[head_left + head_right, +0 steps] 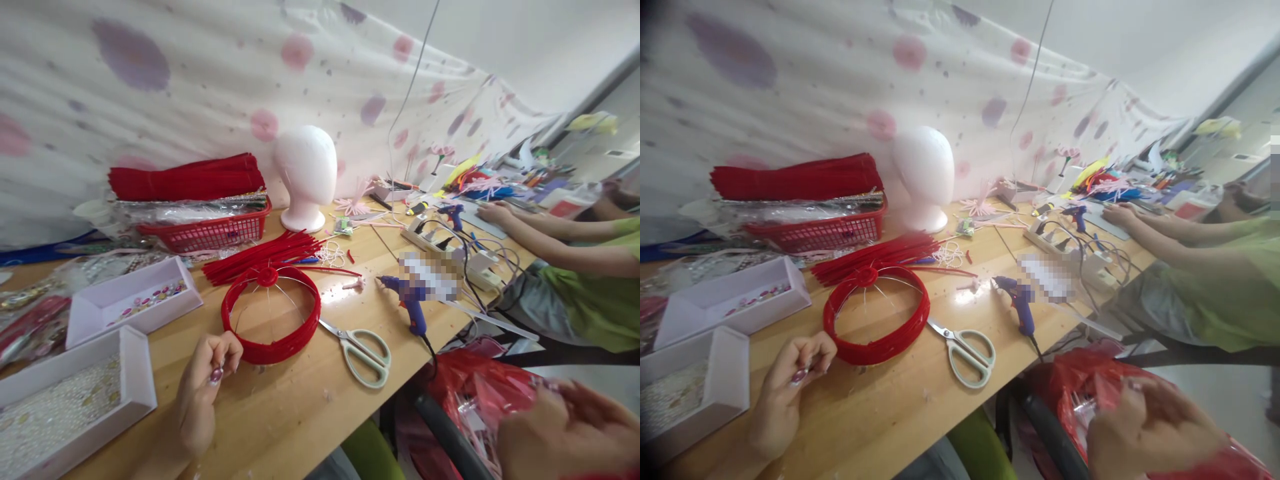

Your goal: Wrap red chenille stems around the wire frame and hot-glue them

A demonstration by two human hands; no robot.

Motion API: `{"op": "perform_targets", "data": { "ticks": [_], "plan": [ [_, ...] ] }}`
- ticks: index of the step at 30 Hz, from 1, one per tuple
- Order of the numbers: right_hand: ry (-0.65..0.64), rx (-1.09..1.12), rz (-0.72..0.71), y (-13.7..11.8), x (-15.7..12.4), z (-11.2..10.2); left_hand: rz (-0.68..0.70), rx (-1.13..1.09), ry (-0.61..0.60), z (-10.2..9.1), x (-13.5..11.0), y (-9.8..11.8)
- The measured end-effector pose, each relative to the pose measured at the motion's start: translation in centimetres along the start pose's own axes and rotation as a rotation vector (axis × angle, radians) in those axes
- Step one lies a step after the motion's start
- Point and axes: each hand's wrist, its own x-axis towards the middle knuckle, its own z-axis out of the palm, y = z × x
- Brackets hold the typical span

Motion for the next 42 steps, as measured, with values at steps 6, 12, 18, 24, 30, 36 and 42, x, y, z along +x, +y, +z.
{"op": "perform_targets", "data": {
  "ticks": [6,12,18,24,30,36,42],
  "plan": [
    [-0.331,0.515,-0.039,-6.5,-6.0,-0.8,0.035,-0.034,0.006,0.2,0.1,-0.2],
    [-0.859,0.757,-0.261,-11.7,-10.0,1.3,-0.001,0.01,-0.023,0.1,-1.6,0.2],
    [-1.368,0.812,-0.331,-14.9,-12.9,2.3,-0.274,-0.175,-0.538,1.2,-2.5,-0.5],
    [-1.42,0.876,-0.238,-14.5,-12.9,2.6,-0.449,-0.403,-0.726,1.0,-1.8,-1.9],
    [-1.344,0.896,-0.226,-14.5,-13.5,2.8,-0.562,-0.475,-0.758,1.3,-1.9,-0.8],
    [-1.314,0.955,-0.067,-14.7,-14.2,3.0,-0.591,-0.543,-0.765,1.5,-1.9,-1.0],
    [-1.3,0.994,-0.094,-14.9,-14.1,3.1,-0.63,-0.588,-0.877,1.3,-1.6,-1.3]
  ]
}}
